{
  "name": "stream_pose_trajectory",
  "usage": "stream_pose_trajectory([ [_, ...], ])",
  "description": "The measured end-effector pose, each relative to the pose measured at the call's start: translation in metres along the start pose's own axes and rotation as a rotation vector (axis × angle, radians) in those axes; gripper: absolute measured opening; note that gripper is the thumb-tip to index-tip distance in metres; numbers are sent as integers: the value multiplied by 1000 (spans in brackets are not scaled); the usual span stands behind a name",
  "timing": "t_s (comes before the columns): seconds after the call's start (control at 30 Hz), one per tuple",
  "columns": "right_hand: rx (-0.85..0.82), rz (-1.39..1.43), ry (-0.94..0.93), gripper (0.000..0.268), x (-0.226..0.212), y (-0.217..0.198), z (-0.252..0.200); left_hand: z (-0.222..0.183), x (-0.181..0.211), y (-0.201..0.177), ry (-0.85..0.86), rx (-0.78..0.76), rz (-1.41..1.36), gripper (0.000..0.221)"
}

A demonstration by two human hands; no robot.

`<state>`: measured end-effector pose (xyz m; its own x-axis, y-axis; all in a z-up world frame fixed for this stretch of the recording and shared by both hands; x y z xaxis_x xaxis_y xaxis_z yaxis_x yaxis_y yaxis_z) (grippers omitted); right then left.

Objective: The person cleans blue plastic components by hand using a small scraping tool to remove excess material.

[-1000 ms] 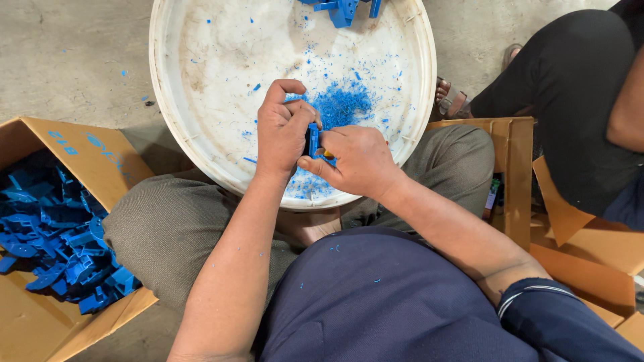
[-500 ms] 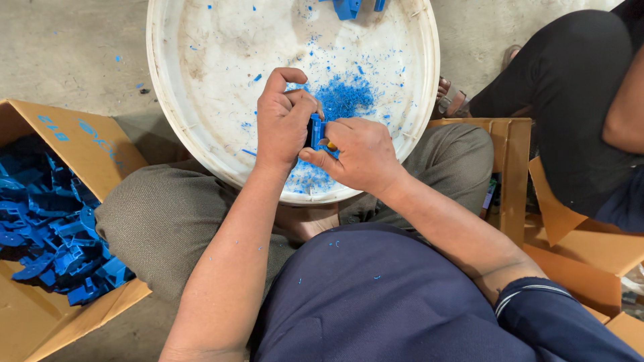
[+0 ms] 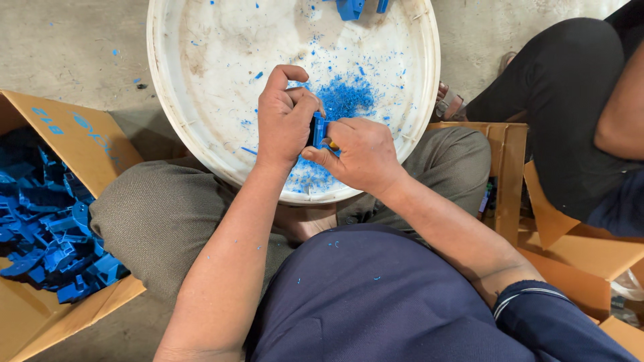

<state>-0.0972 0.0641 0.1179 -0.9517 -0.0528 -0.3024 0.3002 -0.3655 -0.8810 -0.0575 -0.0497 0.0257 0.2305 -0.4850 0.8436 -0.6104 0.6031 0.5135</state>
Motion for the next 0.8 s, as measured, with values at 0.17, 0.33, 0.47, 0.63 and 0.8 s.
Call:
stream_pose_trajectory([
  [0.17, 6, -4, -6, 57, 0, 2, -2, -1, -1, -2, 4, 18, 28, 28],
  [0.33, 52, 71, 9, 49, 4, 2, -3, -2, -3, -9, -10, 126, 53, 27],
  [0.47, 106, 306, 157, 35, 21, 4, -9, -1, 7, -10, 84, 149, 19, 21],
  [0.63, 130, 508, 372, 25, 45, 6, -14, -2, 8, -8, 36, 153, 89, 14],
  [0.8, 77, 383, 361, 34, 42, -8, -5, -5, -4, -1, -130, 104, 34, 36],
])
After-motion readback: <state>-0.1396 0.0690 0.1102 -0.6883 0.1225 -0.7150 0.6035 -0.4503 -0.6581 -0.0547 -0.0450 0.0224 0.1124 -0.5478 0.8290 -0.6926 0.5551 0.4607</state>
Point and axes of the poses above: each hand's wrist, its own z-axis towards the middle knuckle, its own y-axis out of the palm, x = y × z, the point moved 8 cm from there along z, towards the middle knuckle, and after that the axes turned 9 degrees about -y, right-handed, at the moved point
